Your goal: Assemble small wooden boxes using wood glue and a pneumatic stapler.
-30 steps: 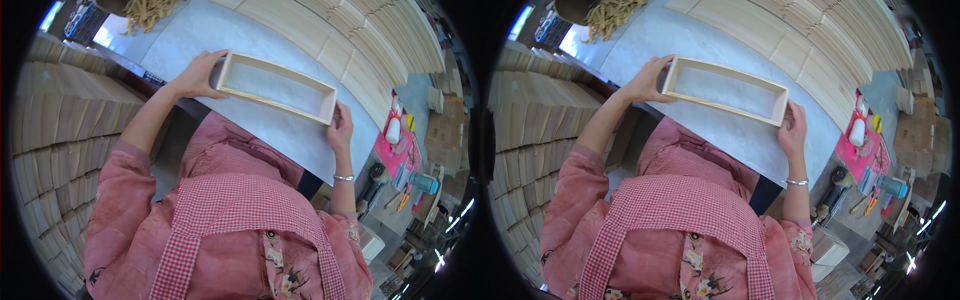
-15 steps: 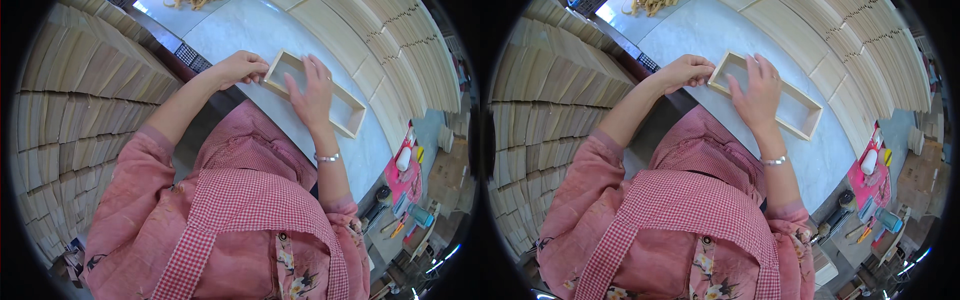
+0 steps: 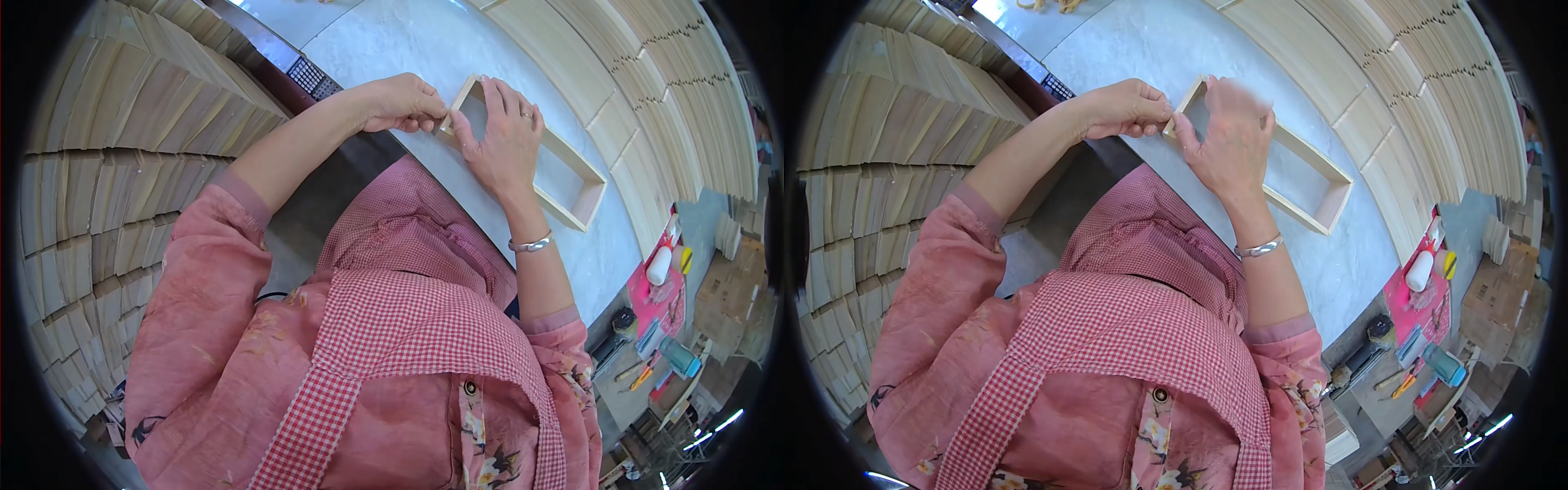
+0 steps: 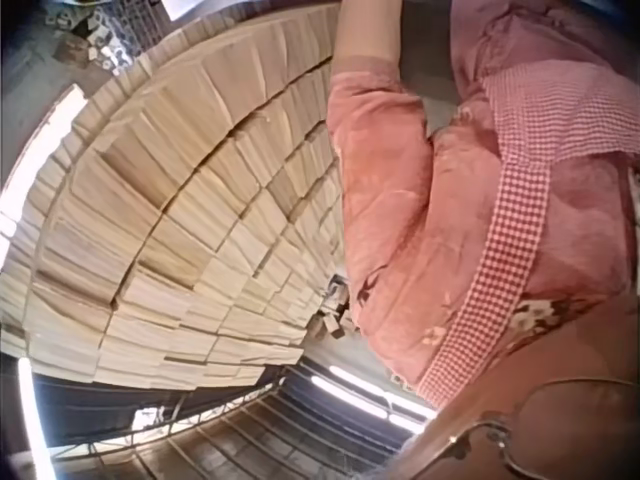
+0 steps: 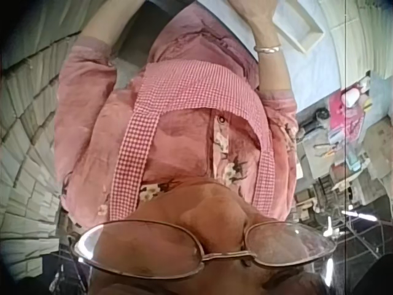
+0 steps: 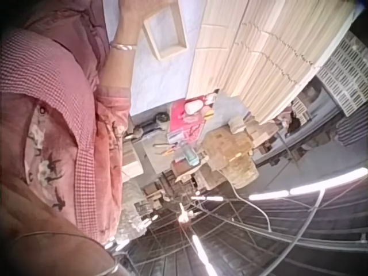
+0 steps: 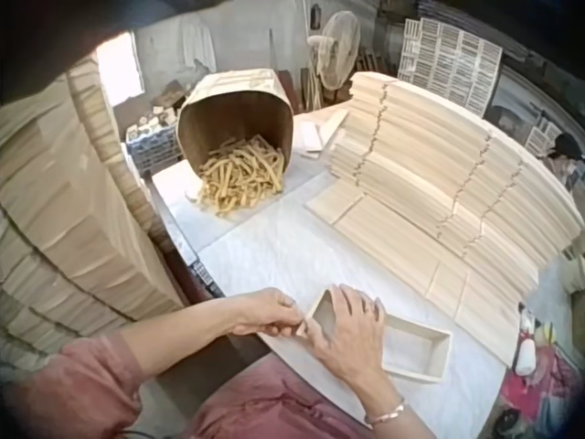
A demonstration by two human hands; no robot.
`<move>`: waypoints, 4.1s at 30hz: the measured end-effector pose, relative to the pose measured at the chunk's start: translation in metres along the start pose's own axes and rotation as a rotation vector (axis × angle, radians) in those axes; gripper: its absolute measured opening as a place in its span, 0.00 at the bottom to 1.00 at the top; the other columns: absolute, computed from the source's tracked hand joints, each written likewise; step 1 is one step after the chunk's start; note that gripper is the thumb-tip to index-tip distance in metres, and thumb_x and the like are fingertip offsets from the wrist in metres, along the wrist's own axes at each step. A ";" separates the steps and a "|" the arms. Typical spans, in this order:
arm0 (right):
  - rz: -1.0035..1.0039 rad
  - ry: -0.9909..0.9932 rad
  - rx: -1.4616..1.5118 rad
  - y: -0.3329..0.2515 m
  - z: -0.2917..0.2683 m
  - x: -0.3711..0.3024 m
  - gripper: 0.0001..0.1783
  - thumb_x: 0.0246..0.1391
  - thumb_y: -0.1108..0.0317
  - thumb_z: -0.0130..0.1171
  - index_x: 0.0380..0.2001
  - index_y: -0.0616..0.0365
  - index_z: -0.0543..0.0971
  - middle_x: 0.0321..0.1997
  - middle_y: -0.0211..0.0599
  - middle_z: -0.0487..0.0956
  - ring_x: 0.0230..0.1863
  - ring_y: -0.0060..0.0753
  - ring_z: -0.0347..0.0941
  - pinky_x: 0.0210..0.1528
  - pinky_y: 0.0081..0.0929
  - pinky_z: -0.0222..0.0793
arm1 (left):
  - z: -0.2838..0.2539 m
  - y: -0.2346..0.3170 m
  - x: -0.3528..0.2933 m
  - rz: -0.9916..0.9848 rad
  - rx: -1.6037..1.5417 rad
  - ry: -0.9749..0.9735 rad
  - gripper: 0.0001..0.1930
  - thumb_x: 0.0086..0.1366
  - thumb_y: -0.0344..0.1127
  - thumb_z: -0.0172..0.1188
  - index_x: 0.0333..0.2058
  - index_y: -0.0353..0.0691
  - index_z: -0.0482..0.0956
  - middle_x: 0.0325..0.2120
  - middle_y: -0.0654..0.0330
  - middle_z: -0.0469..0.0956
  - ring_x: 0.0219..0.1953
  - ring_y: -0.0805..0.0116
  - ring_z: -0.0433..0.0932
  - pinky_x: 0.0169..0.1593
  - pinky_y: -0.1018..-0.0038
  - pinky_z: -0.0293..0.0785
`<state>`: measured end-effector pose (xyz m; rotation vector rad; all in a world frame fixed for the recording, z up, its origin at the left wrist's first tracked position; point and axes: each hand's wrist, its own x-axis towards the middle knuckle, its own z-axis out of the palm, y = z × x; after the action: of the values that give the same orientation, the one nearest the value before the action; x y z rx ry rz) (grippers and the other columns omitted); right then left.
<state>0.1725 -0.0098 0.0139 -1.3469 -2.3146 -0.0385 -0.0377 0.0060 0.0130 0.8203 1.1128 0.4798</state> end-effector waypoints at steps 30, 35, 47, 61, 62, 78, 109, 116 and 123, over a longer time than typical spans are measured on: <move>0.048 0.014 -0.003 -0.001 -0.001 0.000 0.33 0.55 0.47 0.60 0.59 0.55 0.73 0.60 0.36 0.74 0.59 0.43 0.69 0.69 0.49 0.53 | -0.009 0.022 0.041 0.202 0.347 0.093 0.08 0.66 0.32 0.60 0.28 0.37 0.82 0.19 0.65 0.76 0.20 0.80 0.70 0.26 0.85 0.66; 0.079 0.041 0.024 0.001 0.002 0.001 0.33 0.54 0.46 0.60 0.58 0.55 0.74 0.60 0.36 0.74 0.59 0.43 0.69 0.68 0.51 0.54 | -0.007 0.029 0.051 0.190 0.383 0.107 0.11 0.65 0.33 0.58 0.23 0.38 0.79 0.17 0.62 0.77 0.19 0.78 0.73 0.24 0.84 0.68; 0.305 0.438 0.340 0.053 -0.054 -0.051 0.22 0.53 0.66 0.65 0.51 0.59 0.77 0.57 0.41 0.75 0.57 0.44 0.70 0.61 0.37 0.66 | 0.037 0.007 -0.012 0.285 0.255 0.358 0.14 0.68 0.35 0.60 0.49 0.36 0.77 0.37 0.61 0.77 0.36 0.77 0.73 0.41 0.81 0.71; 0.989 0.082 0.916 0.128 -0.102 -0.154 0.13 0.61 0.69 0.60 0.46 0.66 0.79 0.32 0.34 0.80 0.30 0.23 0.72 0.35 0.18 0.70 | 0.017 -0.009 -0.017 0.177 0.034 0.146 0.19 0.61 0.25 0.64 0.51 0.35 0.76 0.42 0.58 0.75 0.43 0.73 0.72 0.49 0.80 0.70; 1.017 0.024 0.934 0.133 -0.108 -0.153 0.13 0.61 0.70 0.59 0.47 0.66 0.79 0.33 0.34 0.80 0.30 0.23 0.72 0.36 0.18 0.70 | 0.016 -0.009 -0.016 0.170 0.048 0.126 0.19 0.61 0.25 0.64 0.51 0.35 0.76 0.42 0.58 0.75 0.43 0.73 0.72 0.49 0.79 0.71; 0.720 0.118 1.007 0.135 -0.132 -0.150 0.20 0.60 0.78 0.52 0.55 0.64 0.74 0.53 0.40 0.78 0.50 0.30 0.73 0.53 0.23 0.69 | 0.043 -0.003 -0.030 0.457 -0.004 0.208 0.21 0.62 0.20 0.58 0.54 0.36 0.75 0.53 0.56 0.73 0.49 0.69 0.74 0.54 0.77 0.71; 1.357 0.424 0.432 0.419 -0.219 -0.273 0.26 0.57 0.56 0.67 0.47 0.68 0.74 0.39 0.54 0.81 0.33 0.43 0.80 0.39 0.34 0.80 | 0.040 -0.078 -0.072 0.329 -0.026 0.943 0.08 0.65 0.32 0.64 0.39 0.33 0.85 0.26 0.61 0.81 0.25 0.78 0.76 0.31 0.82 0.71; 0.699 1.159 0.861 0.222 -0.197 -0.183 0.20 0.63 0.63 0.60 0.52 0.63 0.69 0.40 0.46 0.77 0.29 0.34 0.75 0.29 0.26 0.75 | 0.043 -0.084 -0.067 0.218 -0.070 0.900 0.15 0.70 0.42 0.60 0.32 0.35 0.84 0.13 0.70 0.67 0.13 0.81 0.58 0.17 0.83 0.53; 0.704 0.450 0.866 0.071 -0.100 -0.132 0.26 0.58 0.62 0.61 0.58 0.58 0.70 0.51 0.43 0.73 0.39 0.34 0.74 0.30 0.23 0.72 | 0.029 -0.116 -0.070 0.140 -0.113 0.861 0.21 0.70 0.50 0.59 0.24 0.41 0.77 0.12 0.70 0.64 0.13 0.80 0.57 0.18 0.82 0.53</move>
<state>0.3232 -0.1053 0.0363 -1.3740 -1.1455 0.7115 -0.0443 -0.1255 -0.0299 0.5918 1.7967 1.0614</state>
